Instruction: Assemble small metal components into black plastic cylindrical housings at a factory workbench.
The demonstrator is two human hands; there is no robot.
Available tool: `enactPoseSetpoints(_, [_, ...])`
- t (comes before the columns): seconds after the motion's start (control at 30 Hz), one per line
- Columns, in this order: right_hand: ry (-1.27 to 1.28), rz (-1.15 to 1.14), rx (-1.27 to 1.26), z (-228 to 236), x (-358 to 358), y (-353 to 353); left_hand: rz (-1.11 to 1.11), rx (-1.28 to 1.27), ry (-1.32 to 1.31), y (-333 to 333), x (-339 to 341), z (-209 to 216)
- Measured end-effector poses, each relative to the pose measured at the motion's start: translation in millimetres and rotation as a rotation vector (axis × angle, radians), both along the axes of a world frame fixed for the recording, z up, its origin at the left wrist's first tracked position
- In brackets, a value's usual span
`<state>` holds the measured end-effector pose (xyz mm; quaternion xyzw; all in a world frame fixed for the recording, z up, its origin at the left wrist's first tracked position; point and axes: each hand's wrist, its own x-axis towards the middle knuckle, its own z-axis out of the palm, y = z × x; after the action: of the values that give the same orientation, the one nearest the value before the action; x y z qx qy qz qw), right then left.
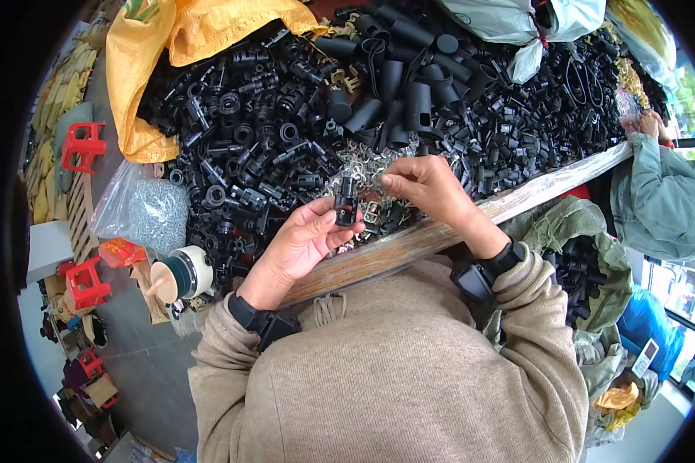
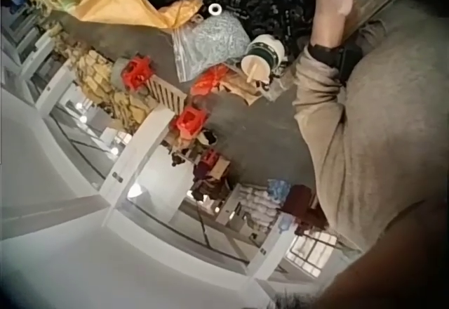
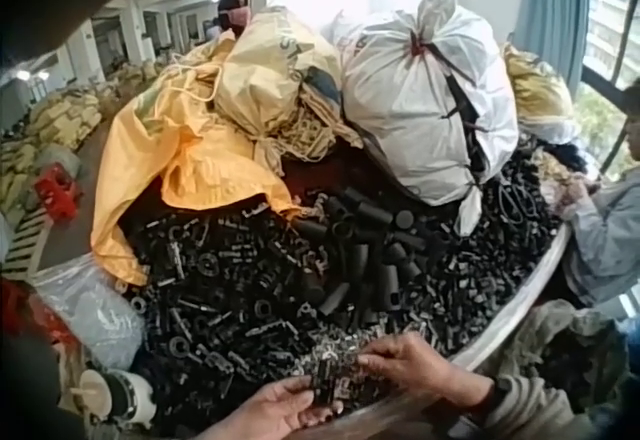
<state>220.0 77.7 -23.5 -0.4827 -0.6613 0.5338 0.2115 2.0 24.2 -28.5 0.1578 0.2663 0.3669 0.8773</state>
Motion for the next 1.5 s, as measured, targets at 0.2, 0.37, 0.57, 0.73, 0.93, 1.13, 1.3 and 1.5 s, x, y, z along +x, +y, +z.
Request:
enactPoseSetpoints(0.2, [-0.150,0.011,0.238,0,-3,-2,0.031,0.010,-0.028,2,1,-5])
enactPoseSetpoints(0.37, [-0.405,0.150,0.670,-5,-17,-5,0.043,-0.006,-0.015,2,2,-8])
enactPoseSetpoints(0.57, [-0.404,0.204,0.697,-9,-13,-2,0.067,-0.006,-0.005,-1,-1,-8])
enactPoseSetpoints(0.73, [-0.242,0.108,0.686,0,-11,-1,0.079,0.005,-0.016,0,0,-7])
enactPoseSetpoints(0.93, [-0.459,0.213,0.779,-12,-19,4,0.097,-0.008,-0.019,0,2,-7])
enactPoseSetpoints(1.13, [-0.422,0.186,0.773,-17,-10,8,0.084,0.007,-0.006,2,3,-7])
enactPoseSetpoints(1.3, [-0.372,0.111,0.680,-4,-7,7,0.091,0.010,0.004,2,5,-5])
enactPoseSetpoints(1.5, [-0.477,0.225,0.654,-3,-8,6,0.085,0.002,0.016,5,8,-2])
